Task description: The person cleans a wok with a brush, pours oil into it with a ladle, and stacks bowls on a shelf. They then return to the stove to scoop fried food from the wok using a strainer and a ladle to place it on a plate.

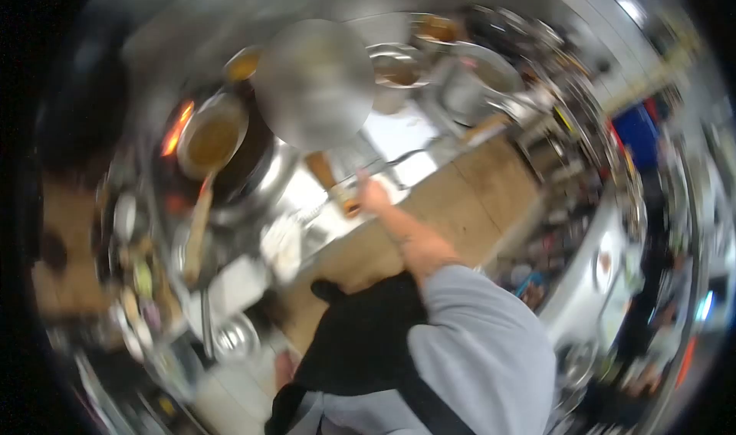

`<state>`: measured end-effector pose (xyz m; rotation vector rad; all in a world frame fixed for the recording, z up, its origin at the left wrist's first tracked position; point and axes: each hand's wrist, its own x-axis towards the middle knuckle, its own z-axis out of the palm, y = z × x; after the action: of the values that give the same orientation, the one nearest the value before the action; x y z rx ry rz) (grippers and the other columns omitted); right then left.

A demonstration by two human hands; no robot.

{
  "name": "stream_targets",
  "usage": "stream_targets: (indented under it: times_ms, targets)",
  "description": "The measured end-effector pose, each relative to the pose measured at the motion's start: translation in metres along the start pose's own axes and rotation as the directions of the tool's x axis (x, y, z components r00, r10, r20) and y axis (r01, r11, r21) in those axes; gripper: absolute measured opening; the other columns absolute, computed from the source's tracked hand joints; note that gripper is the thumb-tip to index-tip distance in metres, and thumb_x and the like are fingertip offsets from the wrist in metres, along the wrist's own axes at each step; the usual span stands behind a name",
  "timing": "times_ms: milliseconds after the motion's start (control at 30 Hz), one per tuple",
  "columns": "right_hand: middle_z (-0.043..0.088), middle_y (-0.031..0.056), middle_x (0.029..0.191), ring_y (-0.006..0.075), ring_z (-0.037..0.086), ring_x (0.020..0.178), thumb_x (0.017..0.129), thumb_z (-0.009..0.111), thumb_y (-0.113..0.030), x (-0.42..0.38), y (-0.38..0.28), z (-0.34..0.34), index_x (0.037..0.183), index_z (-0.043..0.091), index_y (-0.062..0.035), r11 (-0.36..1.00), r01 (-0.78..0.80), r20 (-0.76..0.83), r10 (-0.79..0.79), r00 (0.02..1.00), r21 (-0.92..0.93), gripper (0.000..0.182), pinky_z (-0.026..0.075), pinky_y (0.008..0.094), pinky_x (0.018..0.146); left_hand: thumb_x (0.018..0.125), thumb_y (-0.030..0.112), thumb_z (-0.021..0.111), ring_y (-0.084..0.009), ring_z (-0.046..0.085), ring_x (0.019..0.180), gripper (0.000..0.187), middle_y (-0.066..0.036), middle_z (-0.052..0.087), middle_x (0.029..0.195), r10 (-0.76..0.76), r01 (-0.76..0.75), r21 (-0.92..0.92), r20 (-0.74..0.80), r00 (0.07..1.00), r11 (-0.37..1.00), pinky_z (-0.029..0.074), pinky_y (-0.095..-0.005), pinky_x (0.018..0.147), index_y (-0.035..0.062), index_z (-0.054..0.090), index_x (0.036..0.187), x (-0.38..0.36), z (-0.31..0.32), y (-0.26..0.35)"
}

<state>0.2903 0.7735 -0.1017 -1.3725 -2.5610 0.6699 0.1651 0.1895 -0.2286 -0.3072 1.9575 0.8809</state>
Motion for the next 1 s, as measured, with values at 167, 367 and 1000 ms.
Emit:
stream_targets:
  times_ms: [167, 367, 1000]
  targets:
    - [0.064, 0.0185, 0.099, 0.0358, 0.057, 0.1, 0.077, 0.063, -0.021, -0.004, 0.027, -0.027, 0.092, 0.072, -0.0105, 0.982, 0.112, -0.242, -0.072, 0.968, 0.154, 0.02, 0.045, 0.0446, 0.087, 0.093, 0.024, 0.049, -0.0221, 0.058, 0.083, 0.03, -0.011, 0.058, 0.098, 0.062, -0.066, 0.016, 0.169, 0.984, 0.998, 0.052, -0.0365, 0.066, -0.0003, 0.059, 0.109, -0.049, 0.07, 0.092]
    - [0.066, 0.0143, 0.071, 0.0207, 0.065, 0.067, 0.087, 0.063, -0.025, -0.067, 0.188, -0.114, 0.078, 0.068, -0.002, 0.764, 0.108, -0.104, -0.054, 0.993, 0.636, 0.026, 0.052, 0.0324, 0.062, 0.093, 0.025, 0.049, -0.0229, 0.058, 0.086, 0.032, -0.011, 0.058, 0.101, 0.185, -0.193, 0.013, 0.217, 0.958, 0.981, 0.051, -0.0372, 0.069, -0.0003, 0.058, 0.111, -0.117, 0.188, 0.2]
    - [0.063, 0.0182, 0.079, 0.0267, 0.065, 0.057, 0.086, 0.05, -0.005, -0.553, 0.719, -0.387, 0.104, 0.05, 0.0098, -0.012, 0.288, 0.179, 0.809, -0.56, 0.958, 0.023, 0.055, 0.0331, 0.042, 0.094, 0.031, 0.05, -0.0255, 0.056, 0.097, 0.039, -0.014, 0.057, 0.112, 0.197, -0.242, 0.127, 0.289, 0.937, 0.962, 0.048, -0.0391, 0.08, -0.0002, 0.055, 0.116, -0.269, 0.437, 0.263]
